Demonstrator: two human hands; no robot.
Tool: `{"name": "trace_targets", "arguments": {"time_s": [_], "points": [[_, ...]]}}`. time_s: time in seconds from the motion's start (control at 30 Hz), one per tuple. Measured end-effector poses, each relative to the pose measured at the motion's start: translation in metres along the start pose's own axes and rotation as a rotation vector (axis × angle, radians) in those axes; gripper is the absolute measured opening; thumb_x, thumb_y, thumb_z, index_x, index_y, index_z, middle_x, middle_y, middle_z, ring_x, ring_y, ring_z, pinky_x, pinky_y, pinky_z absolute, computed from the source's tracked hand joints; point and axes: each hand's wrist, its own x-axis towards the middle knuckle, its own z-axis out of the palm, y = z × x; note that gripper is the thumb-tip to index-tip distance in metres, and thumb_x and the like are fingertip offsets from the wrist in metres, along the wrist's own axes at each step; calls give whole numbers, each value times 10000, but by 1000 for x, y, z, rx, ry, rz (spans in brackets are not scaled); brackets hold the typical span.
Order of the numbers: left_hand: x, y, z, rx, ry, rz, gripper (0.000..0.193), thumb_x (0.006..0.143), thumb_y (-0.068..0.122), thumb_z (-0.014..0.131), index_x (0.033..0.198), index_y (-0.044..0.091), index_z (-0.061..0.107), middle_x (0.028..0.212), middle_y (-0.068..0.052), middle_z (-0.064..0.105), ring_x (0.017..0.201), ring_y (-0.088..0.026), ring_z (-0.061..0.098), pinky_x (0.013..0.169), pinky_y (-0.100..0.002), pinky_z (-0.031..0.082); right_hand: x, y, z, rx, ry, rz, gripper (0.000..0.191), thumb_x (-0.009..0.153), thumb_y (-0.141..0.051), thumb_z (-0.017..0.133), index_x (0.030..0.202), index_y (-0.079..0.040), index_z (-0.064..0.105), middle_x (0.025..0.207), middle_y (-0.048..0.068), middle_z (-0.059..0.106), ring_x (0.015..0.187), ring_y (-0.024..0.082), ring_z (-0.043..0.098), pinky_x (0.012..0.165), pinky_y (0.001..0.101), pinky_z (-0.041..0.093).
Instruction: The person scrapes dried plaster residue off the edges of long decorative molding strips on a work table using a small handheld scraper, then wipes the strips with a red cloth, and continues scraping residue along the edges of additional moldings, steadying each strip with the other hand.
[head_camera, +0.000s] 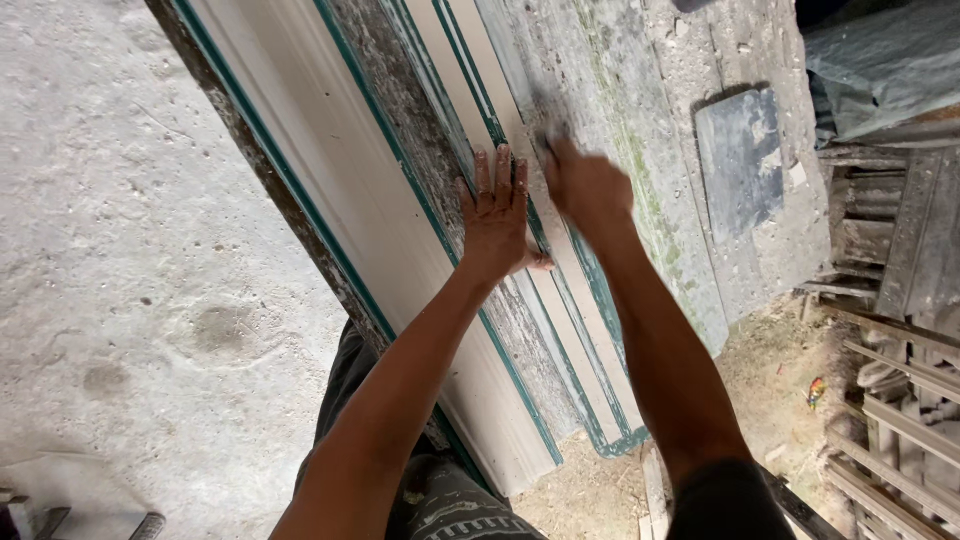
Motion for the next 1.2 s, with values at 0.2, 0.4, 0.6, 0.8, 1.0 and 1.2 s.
{"name": "trace_targets", "arguments": {"time_s": [0.2, 0.4, 0.6, 0.8, 1.0, 1.2], "points": [[2, 3, -8, 23, -137, -47, 1587, 534, 748, 895, 1634, 80, -34, 1698, -205, -133, 1557, -455, -156, 1228, -712, 20, 16, -12, -30, 230, 355, -221, 432, 1102, -468, 467, 1468, -257, 561, 952, 184, 756, 853, 408, 729, 776, 548, 586], [-1, 3, -3, -25, -79, -31, 1632, 498, 745, 901, 1637, 78, -61, 1705, -199, -126, 1564, -443, -149, 1227, -706, 6, -86, 27, 16, 22, 108, -25, 494, 1036, -486, 466, 1502, -327, 501, 863, 208, 733, 779, 406, 725, 685, 555, 581], [3, 0, 4, -14, -49, -28, 1628, 496, 754, 897, 1626, 70, -54, 1705, -207, -105, 1562, -455, -143, 1236, -703, 7, 6, -16, -13, 1, 25, -47, 417, 1099, -431, 440, 1480, -276, 510, 915, 219, 745, 792, 423, 733, 728, 567, 585], [1, 1, 2, -13, -87, -24, 1616, 526, 759, 882, 1633, 67, -71, 1704, -213, -118, 1561, -457, -151, 1227, -698, -10, 40, -27, -41, 99, 208, -134, 414, 1104, -472, 453, 1475, -297, 503, 920, 196, 753, 796, 413, 733, 735, 554, 590], [2, 2, -3, -31, -124, -47, 1586, 557, 750, 871, 1628, 82, -90, 1715, -193, -128, 1570, -426, -167, 1241, -679, -36, -62, 19, -2, -5, 167, -90, 452, 1045, -495, 483, 1465, -331, 516, 800, 156, 730, 732, 367, 725, 644, 530, 577], [3, 2, -8, -65, -121, -37, 1580, 569, 745, 871, 1623, 81, -101, 1711, -201, -131, 1565, -436, -164, 1232, -683, -19, 34, -26, -39, -38, 48, -47, 426, 1105, -462, 429, 1452, -242, 543, 869, 226, 723, 763, 416, 728, 671, 555, 590]]}}
